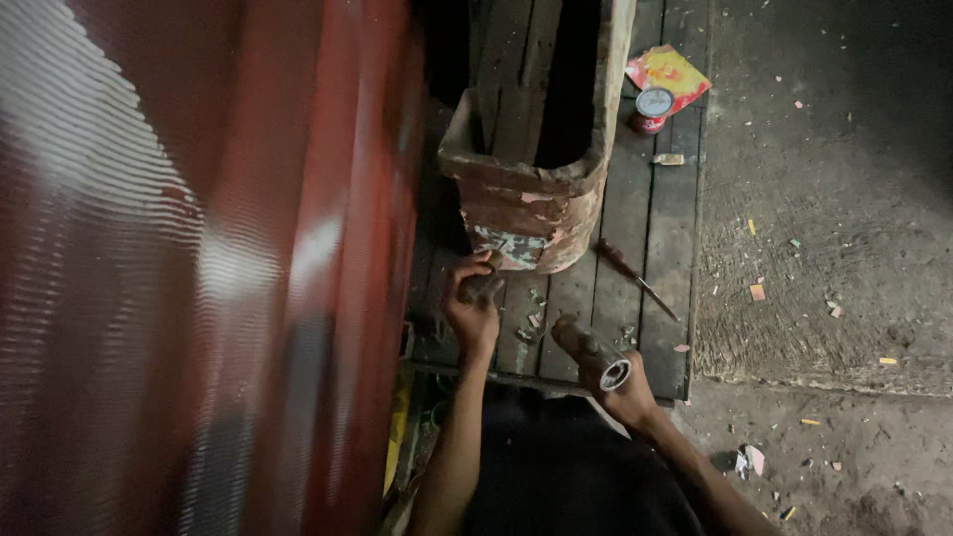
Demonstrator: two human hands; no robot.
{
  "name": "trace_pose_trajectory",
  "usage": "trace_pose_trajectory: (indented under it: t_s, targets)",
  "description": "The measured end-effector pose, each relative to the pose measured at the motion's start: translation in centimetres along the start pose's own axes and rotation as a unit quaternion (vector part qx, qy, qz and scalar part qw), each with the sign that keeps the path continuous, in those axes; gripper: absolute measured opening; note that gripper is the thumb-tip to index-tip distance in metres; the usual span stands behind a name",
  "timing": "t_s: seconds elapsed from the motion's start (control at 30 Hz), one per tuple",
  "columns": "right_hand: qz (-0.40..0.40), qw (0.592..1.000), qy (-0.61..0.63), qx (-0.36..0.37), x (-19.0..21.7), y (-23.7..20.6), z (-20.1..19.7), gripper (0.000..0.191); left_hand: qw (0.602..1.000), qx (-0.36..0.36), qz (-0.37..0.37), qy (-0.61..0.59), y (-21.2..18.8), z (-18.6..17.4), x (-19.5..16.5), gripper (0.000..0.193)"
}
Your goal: The person uses a hammer and a chisel to chip away at the edge of a wooden furniture piece. They repeatedly strike the chisel to remove material from the corner of the object.
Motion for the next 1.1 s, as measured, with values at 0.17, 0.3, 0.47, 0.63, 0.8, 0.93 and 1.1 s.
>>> trace_pose_trajectory:
  t_s: [0.17,0.3,0.47,0.63,0.8,0.93,1.1]
  targets:
    - [-0.03,0.999,-0.018,0.007,0.8,0.3,0.3,0.019,0.992,0.033,0.098,0.076,0.0,0.4,-1.3,0.04]
    - [0.066,0.988,-0.116,0.08,-2.2,-0.2,1.6,0.026,0.981,0.088,0.137,0.101,0.2,1.2,-2.2,0.038]
    - [0.011,0.979,-0.206,-0.003,-1.7,0.3,1.8,0.066,0.978,0.114,0.119,0.131,0.9,1.4,-2.2,0.038]
    - [0.033,0.96,-0.269,0.07,1.6,1.8,3.9,0.043,0.956,0.13,0.176,0.196,0.5,1.0,-1.6,0.025]
    - [-0.138,0.976,-0.112,0.122,9.7,2.0,5.9,0.031,0.977,0.165,0.114,0.074,1.1,1.3,0.0,0.015]
    - [-0.122,0.968,-0.183,0.122,10.3,2.8,6.7,0.058,0.947,0.178,0.218,0.155,0.3,1.8,-1.2,0.03]
    - [-0.07,0.97,-0.205,0.109,8.3,4.6,7.0,0.042,0.956,0.193,0.191,0.112,0.5,1.6,-1.1,0.039]
Point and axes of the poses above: each hand's wrist, its own y-axis towards the middle knuckle, its own z-axis out of the palm, x = y × z, the point moved 7 cm from there along y, towards the middle knuckle, and after that the axes turned 8 degrees about -z, right-handed, at the moved point
